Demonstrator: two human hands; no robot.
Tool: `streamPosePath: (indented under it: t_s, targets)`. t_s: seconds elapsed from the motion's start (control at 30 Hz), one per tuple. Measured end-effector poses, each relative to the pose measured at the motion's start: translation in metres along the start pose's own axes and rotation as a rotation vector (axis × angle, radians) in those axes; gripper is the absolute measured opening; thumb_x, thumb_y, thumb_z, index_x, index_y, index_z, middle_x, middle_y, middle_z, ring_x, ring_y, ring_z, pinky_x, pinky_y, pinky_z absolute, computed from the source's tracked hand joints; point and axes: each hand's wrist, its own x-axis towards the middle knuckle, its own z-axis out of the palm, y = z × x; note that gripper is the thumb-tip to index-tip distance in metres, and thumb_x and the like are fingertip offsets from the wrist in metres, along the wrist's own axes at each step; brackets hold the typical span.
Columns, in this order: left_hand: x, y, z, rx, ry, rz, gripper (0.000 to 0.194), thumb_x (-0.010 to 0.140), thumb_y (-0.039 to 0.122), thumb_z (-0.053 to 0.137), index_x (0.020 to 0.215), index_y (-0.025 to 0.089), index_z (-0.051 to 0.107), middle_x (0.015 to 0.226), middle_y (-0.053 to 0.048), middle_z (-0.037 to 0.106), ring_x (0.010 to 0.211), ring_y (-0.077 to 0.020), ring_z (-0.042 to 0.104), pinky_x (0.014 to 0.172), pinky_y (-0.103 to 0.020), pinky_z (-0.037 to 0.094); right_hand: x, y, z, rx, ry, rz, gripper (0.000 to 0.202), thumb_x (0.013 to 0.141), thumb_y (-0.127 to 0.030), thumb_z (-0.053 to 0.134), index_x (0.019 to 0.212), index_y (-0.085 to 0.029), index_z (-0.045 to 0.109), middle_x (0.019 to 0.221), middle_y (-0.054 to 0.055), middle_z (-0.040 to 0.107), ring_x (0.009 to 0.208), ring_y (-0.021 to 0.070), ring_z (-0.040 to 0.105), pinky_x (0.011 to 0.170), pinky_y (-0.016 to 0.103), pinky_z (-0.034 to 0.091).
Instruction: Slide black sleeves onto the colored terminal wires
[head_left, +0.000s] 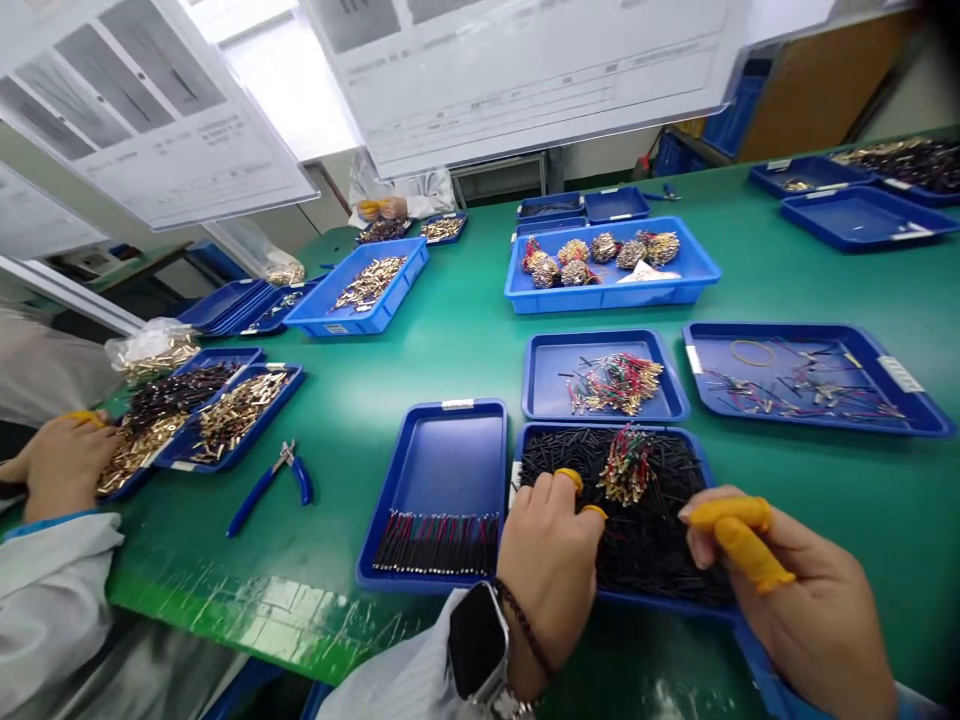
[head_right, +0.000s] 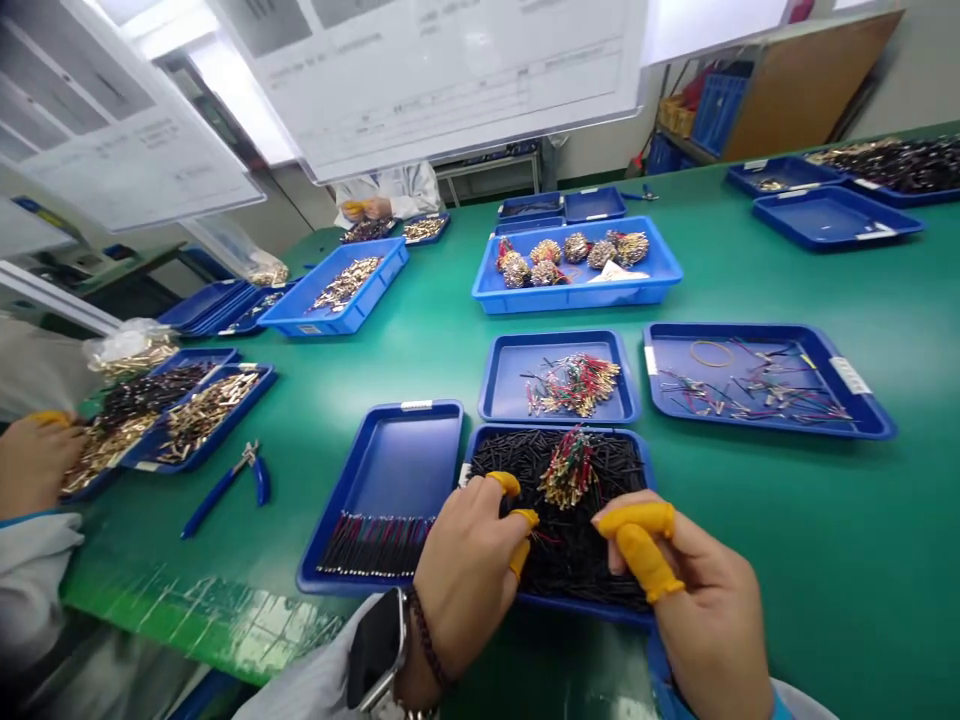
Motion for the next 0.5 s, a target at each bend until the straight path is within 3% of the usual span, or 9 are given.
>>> streamPosePath:
  t_s: [0.17,0.5]
  targets:
    - [-0.001,-0.003,0.005,0.032,0.025,0.051,0.010,0.077,0.011,0.058,0.073,0.019,0.061,0.095,-0.006,0.056,0.086,-0.0223,0.053,0.070,-0.038,0.046,-0.005,-0.010,-0.001,0.070,-0.095,0.034,0.013,0.085,-0.028,0.054,0.087,-0.021,0.064,0.073,0.004,0.055,0.059,0.0145,0.049,0.052,0.025,0.042]
    - [0.002,-0.010,0.012,-0.050,0.053,0.052,0.013,0.076,0.013,0.060,0.088,0.019,0.062,0.105,-0.008,0.055,0.098,-0.0235,0.053,0.080,-0.041,0.049,-0.002,-0.022,0.006,0.113,-0.062,0.062,0.016,0.083,-0.032,0.054,0.080,-0.020,0.064,0.066,0.003,0.055,0.054,0.0131,0.047,0.047,0.023,0.042]
